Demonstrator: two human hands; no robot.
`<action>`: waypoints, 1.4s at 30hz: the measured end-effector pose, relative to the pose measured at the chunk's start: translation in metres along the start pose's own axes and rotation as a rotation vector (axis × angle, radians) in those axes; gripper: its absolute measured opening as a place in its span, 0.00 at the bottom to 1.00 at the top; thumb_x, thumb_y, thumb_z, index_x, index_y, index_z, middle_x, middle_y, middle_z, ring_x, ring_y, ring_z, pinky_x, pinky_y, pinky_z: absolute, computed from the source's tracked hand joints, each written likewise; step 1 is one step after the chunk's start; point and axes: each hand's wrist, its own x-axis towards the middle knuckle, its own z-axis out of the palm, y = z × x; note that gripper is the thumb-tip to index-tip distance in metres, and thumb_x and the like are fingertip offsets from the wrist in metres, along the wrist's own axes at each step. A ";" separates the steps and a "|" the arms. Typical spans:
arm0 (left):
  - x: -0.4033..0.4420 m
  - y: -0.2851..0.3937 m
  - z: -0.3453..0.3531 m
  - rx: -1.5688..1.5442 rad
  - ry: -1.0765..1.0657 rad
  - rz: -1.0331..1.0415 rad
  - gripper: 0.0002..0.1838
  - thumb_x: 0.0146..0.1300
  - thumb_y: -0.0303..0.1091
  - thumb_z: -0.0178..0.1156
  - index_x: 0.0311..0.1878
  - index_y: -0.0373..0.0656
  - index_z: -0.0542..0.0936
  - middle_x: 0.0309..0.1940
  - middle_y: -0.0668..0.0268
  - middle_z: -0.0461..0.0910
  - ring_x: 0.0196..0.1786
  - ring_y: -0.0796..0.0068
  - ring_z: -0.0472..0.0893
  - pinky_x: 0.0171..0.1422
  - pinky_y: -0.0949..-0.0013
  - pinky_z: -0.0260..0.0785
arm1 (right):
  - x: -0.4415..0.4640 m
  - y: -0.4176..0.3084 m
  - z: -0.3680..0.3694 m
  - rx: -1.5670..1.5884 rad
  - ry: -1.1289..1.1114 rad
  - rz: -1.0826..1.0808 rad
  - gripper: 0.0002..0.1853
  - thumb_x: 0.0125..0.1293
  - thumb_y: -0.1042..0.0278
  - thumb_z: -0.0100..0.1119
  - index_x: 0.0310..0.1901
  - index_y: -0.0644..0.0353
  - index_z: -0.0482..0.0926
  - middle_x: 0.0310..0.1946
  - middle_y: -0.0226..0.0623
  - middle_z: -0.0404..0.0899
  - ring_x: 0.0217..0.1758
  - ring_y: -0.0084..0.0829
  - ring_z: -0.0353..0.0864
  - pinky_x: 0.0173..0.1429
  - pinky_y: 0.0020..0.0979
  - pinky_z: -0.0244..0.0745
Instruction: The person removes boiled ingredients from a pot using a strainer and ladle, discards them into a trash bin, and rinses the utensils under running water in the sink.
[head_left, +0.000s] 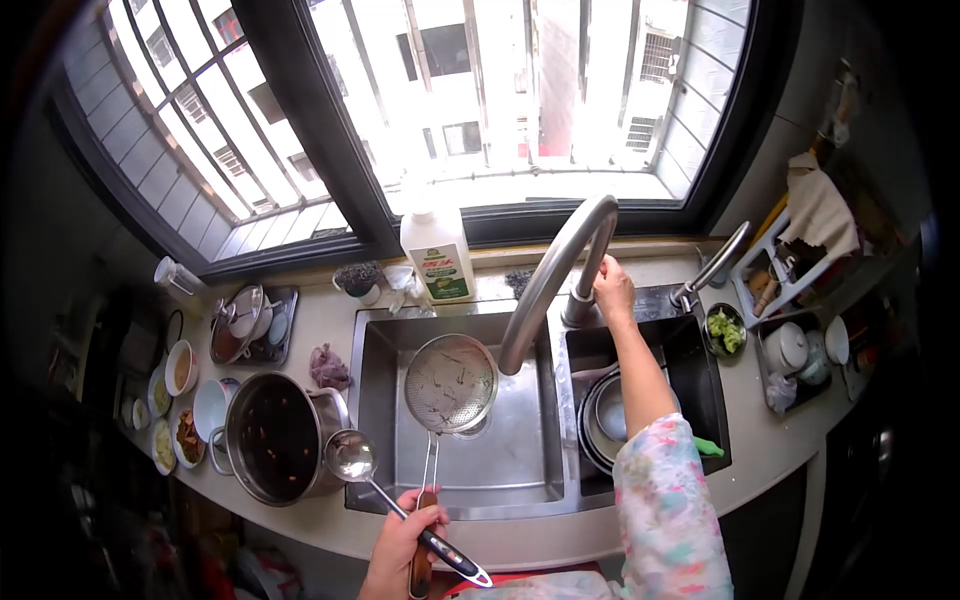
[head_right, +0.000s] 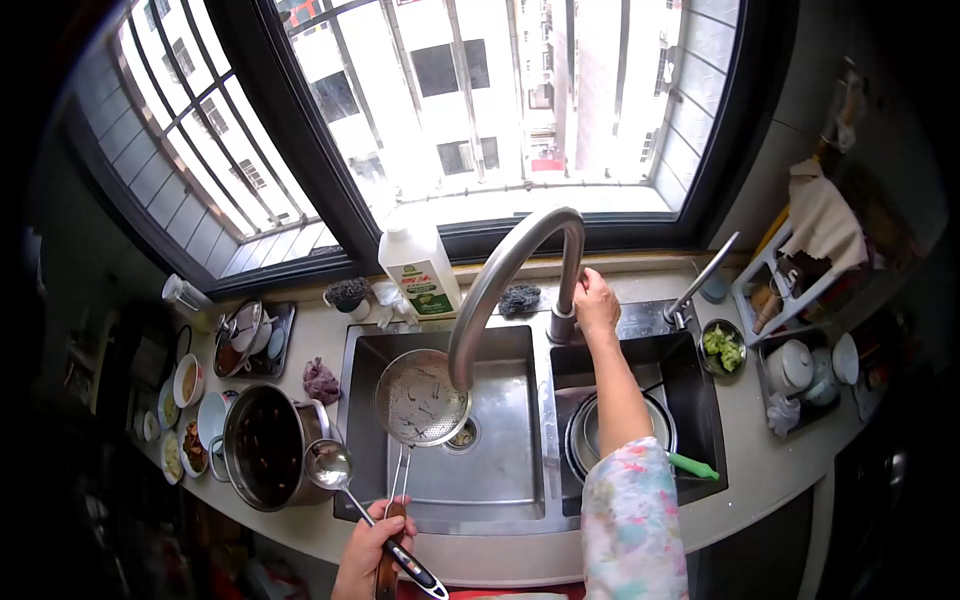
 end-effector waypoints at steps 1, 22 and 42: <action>0.004 -0.002 0.002 -0.016 0.012 -0.017 0.17 0.59 0.26 0.52 0.53 0.38 0.67 0.28 0.59 0.75 0.18 0.75 0.72 0.14 0.76 0.61 | 0.002 0.000 0.001 -0.037 0.018 -0.005 0.15 0.59 0.53 0.51 0.41 0.51 0.79 0.34 0.41 0.80 0.39 0.47 0.78 0.42 0.44 0.71; 0.084 -0.043 -0.001 -0.514 -0.100 -0.598 0.17 0.62 0.32 0.48 0.52 0.34 0.68 0.32 0.61 0.71 0.18 0.84 0.63 0.16 0.83 0.56 | -0.199 -0.035 0.047 1.031 -0.862 0.335 0.09 0.62 0.74 0.48 0.40 0.63 0.78 0.30 0.31 0.79 0.32 0.19 0.77 0.35 0.20 0.72; 0.157 -0.118 -0.011 1.054 0.438 0.596 0.19 0.56 0.30 0.57 0.50 0.35 0.68 0.29 0.61 0.74 0.34 0.69 0.74 0.40 0.65 0.68 | -0.330 -0.050 -0.005 0.825 -1.022 0.633 0.30 0.69 0.49 0.42 0.67 0.52 0.49 0.26 0.30 0.69 0.13 0.19 0.63 0.15 0.23 0.59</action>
